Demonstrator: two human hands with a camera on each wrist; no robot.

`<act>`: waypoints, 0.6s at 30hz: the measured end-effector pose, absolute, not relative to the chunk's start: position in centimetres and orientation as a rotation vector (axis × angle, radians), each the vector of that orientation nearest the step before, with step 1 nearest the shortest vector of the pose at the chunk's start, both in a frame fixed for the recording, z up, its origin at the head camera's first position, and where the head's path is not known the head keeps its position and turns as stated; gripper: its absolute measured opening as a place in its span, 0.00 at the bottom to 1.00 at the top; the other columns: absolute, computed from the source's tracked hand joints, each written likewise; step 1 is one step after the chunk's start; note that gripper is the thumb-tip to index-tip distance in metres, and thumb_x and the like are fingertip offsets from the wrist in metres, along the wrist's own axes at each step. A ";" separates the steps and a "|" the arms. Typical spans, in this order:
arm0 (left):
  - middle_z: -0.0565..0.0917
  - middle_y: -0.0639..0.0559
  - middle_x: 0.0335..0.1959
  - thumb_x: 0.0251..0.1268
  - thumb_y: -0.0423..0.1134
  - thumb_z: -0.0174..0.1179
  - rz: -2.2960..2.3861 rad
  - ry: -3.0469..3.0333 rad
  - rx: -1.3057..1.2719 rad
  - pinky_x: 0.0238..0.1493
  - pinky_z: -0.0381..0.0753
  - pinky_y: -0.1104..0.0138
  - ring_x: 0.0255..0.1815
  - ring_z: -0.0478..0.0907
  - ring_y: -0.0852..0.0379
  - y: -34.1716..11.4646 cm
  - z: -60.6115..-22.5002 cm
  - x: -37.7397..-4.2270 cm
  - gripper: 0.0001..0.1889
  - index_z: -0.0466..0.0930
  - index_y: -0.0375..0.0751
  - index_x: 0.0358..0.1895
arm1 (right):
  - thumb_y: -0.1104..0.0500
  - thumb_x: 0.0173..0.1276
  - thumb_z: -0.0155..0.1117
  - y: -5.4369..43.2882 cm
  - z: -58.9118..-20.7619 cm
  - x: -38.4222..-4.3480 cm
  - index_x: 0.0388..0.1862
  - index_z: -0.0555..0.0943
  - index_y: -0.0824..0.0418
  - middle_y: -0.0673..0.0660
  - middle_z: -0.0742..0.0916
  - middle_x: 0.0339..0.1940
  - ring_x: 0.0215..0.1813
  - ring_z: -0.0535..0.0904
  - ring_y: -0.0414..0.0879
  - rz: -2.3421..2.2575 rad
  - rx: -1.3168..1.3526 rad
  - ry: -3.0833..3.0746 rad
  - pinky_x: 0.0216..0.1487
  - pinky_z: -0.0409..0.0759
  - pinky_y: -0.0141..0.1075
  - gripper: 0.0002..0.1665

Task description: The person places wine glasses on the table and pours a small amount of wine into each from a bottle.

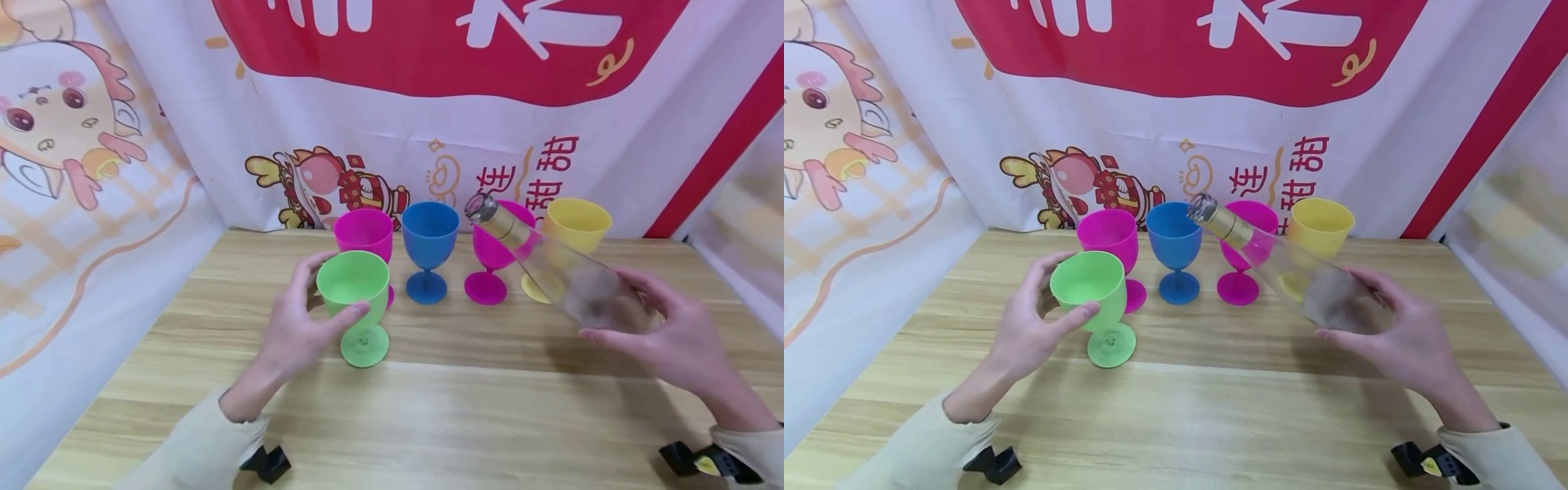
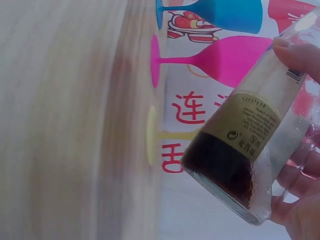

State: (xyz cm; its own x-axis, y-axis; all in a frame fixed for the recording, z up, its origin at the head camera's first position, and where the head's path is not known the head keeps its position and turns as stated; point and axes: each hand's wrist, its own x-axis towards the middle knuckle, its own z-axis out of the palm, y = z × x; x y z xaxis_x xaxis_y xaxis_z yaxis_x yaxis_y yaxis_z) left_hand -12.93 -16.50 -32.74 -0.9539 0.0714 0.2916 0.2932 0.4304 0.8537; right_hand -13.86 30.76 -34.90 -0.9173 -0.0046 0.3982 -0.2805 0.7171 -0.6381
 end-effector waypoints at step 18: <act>0.83 0.57 0.61 0.65 0.54 0.74 -1.551 -2.551 -0.498 0.49 0.85 0.56 0.55 0.79 0.52 -12.2 -32.4 -14.0 0.42 0.63 0.53 0.78 | 0.67 0.16 0.96 30.4 -32.7 -13.5 0.67 0.85 0.55 0.13 0.77 0.59 0.60 0.70 0.10 0.765 0.448 -2.284 0.55 0.63 0.10 0.66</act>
